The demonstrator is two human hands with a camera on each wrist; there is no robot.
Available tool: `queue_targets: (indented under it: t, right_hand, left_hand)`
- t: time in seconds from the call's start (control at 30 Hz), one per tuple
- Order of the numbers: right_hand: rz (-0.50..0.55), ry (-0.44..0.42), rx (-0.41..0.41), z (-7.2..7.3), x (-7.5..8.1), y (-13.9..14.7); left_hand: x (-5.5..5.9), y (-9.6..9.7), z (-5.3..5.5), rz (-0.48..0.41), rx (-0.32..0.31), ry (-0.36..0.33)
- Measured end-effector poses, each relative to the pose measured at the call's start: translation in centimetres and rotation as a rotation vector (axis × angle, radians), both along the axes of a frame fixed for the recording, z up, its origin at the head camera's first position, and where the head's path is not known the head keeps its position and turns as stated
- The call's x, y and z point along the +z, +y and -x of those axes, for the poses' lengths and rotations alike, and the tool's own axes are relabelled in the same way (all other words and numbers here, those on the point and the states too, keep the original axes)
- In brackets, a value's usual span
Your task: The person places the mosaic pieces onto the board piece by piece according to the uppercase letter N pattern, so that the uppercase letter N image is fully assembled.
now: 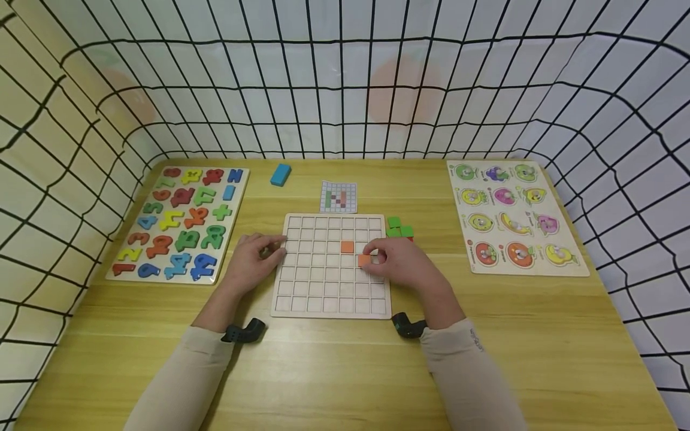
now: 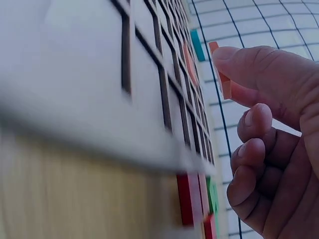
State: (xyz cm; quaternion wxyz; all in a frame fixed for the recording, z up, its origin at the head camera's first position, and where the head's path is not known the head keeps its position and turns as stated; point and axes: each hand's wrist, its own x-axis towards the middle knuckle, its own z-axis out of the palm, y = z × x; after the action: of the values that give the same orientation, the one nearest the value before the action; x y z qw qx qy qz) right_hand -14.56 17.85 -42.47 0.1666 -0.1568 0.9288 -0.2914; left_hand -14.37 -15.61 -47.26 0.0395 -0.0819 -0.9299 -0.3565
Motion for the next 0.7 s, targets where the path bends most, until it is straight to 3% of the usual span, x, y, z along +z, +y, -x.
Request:
queue_targets:
  t: [0.2, 0.37, 0.7]
  right_hand:
    - [0.057, 0.006, 0.005, 0.0, 0.1, -1.7]
    - [0.101, 0.014, -0.046, 0.1, -0.2, -2.7]
    - [0.076, -0.058, -0.104, 0.2, -1.2, -3.5]
  left_hand:
    - [0.0, 0.1, 0.0, 0.003, -0.001, -0.002]
    - [0.0, 0.1, 0.0, -0.004, -0.002, -0.004]
    - [0.0, 0.0, 0.0, 0.003, 0.003, -0.01]
